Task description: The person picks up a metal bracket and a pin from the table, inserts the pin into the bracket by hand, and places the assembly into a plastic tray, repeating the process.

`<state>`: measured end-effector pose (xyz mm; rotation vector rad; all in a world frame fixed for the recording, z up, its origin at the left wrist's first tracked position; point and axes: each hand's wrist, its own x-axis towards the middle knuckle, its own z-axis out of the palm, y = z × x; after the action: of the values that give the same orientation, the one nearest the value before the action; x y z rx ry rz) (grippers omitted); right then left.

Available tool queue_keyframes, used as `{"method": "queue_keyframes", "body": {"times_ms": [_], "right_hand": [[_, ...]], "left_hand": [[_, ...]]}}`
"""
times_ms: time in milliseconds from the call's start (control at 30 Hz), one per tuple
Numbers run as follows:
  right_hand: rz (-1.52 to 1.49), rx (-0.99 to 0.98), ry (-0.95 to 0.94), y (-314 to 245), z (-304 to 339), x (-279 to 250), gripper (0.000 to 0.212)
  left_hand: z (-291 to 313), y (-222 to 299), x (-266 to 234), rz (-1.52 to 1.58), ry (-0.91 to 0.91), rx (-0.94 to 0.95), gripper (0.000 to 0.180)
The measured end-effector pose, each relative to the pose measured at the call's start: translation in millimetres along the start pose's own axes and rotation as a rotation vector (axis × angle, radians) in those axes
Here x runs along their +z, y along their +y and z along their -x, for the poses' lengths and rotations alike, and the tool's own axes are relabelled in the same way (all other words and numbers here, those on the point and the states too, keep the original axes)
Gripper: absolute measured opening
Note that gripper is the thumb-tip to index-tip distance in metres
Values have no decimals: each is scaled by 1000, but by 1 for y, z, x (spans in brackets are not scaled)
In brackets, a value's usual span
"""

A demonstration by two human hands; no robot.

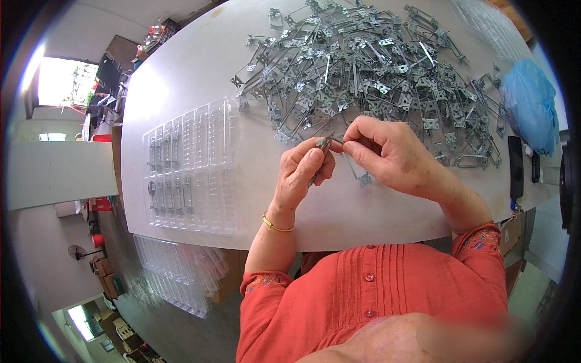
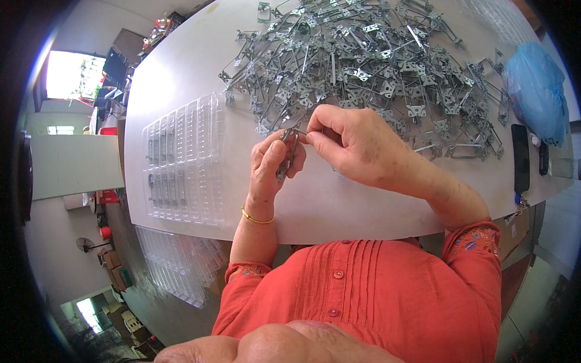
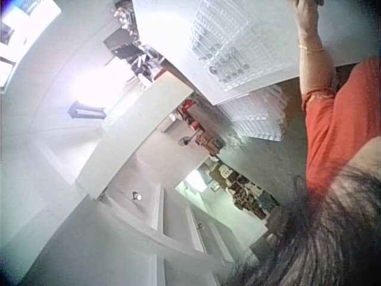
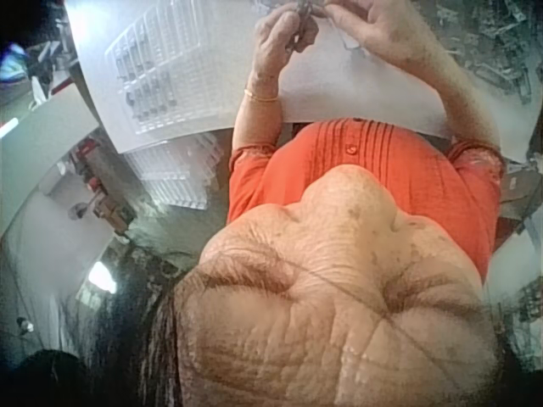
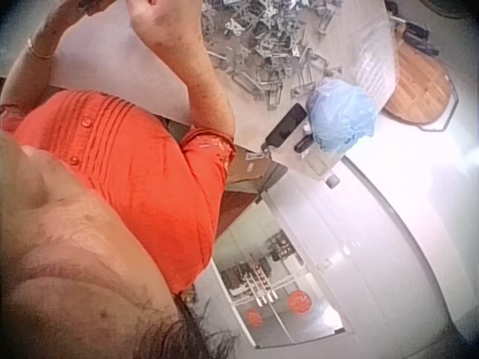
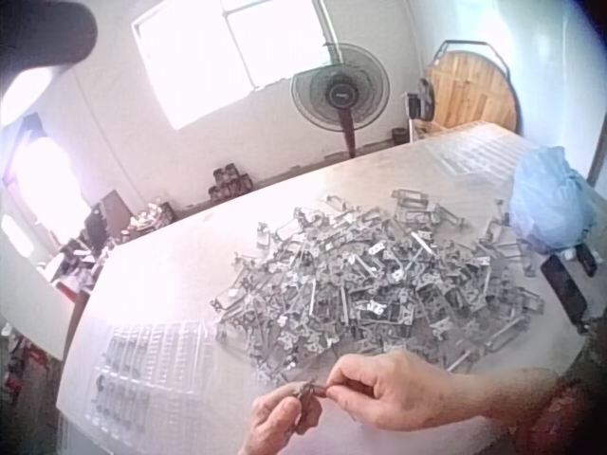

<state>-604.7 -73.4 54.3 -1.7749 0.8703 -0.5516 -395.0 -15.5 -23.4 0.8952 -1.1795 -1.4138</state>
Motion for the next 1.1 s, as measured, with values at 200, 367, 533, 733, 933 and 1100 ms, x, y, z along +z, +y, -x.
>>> {"method": "queue_keyframes", "body": {"times_ms": [200,367,533,733,933,1100], "right_hand": [[-2,-39,12,2,1,2,8],[22,-46,29,4,1,3,7],[39,-51,48,3,1,3,7],[30,-49,31,2,1,3,6],[15,-36,14,7,0,7,9],[41,17,5,2,0,3,19]], "left_hand": [[0,3,4,-63,23,-16,55],[1,3,3,-25,14,-20,50],[0,3,3,-37,10,-18,57],[0,5,6,-8,23,-55,58],[1,1,2,28,-33,-49,44],[0,1,3,-141,-34,-29,36]]}}
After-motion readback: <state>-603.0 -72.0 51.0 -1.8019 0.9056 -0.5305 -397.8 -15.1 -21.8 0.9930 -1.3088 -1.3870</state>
